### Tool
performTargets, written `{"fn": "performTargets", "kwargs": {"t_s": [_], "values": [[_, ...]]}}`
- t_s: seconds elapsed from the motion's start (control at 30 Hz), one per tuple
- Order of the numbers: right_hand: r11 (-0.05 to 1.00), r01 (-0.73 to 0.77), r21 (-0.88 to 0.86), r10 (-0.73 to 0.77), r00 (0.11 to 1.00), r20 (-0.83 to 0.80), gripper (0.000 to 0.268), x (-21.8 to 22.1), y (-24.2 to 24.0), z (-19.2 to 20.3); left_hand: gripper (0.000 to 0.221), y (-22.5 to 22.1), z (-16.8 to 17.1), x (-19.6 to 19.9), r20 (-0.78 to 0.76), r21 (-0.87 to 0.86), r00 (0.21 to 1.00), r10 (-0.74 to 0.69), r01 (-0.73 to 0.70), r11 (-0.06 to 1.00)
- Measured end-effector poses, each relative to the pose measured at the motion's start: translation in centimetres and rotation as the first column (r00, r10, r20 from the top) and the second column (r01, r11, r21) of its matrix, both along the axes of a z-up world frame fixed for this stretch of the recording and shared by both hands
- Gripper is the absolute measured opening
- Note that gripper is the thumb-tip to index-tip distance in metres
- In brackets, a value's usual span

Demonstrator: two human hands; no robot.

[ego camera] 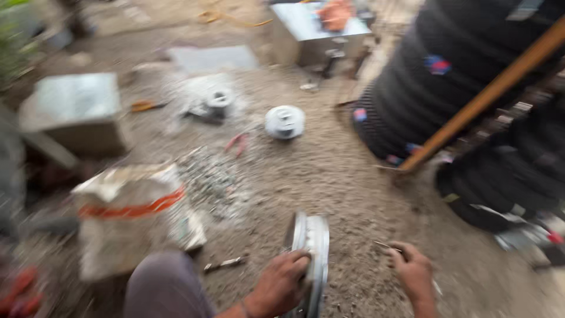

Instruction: The person sits on the ground and repeatedly inserts small metal pins into holes along the edge of a bicycle wheel rim. They rotate the rim to access different sections and continue the process throughout the clip.

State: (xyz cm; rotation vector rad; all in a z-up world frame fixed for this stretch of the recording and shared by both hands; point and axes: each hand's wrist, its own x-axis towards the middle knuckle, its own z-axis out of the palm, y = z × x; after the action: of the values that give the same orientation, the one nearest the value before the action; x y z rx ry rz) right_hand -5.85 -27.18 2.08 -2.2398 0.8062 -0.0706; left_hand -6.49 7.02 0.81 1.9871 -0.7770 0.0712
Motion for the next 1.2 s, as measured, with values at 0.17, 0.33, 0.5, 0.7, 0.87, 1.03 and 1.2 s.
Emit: {"fn": "performTargets", "kwargs": {"t_s": [0.17, 0.33, 0.5, 0.7, 0.87, 1.03, 1.2], "values": [[0.998, -0.033, 0.055, 0.029, 0.997, 0.067, 0.027, 0.5, -1.7, -0.9, 0.018, 0.2, 1.8, 0.0, 0.027, 0.018, 1.000, -0.016, 0.015, 1.000], [0.999, -0.041, 0.013, 0.038, 0.980, 0.197, 0.024, 0.3, -2.8, -3.7, 0.021, 0.7, 2.2, -0.4, -0.075, 0.097, 0.997, -0.013, 0.020, 0.995], [0.953, -0.030, -0.301, 0.185, 0.844, 0.503, 0.019, -0.2, -4.3, -4.6, 0.017, 0.5, 2.3, -0.5, 0.006, 0.019, 1.000, -0.009, 0.009, 1.000], [0.949, -0.033, -0.314, 0.277, 0.561, 0.780, 0.016, 0.0, -4.7, -5.2, 0.011, 0.6, 1.5, -0.7, 0.030, -0.003, 0.999, -0.013, 0.013, 1.000], [0.942, -0.011, -0.336, 0.279, 0.582, 0.764, 0.012, 2.0, -3.6, -5.4, 0.014, 0.3, 0.2, -0.9, 0.029, 0.011, 0.999, 0.018, -0.018, 1.000], [0.909, -0.111, -0.401, 0.372, 0.650, 0.663, 0.013, 5.7, -4.1, -4.6, 0.016, -0.3, -1.4, -0.7, 0.143, 0.017, 0.990, 0.007, -0.009, 1.000], [0.881, -0.147, -0.451, 0.401, 0.739, 0.542, 0.019, 6.7, -6.2, -4.8, 0.026, -0.2, -1.1, -0.4, 0.091, -0.031, 0.996, -0.014, 0.017, 0.999]]}}
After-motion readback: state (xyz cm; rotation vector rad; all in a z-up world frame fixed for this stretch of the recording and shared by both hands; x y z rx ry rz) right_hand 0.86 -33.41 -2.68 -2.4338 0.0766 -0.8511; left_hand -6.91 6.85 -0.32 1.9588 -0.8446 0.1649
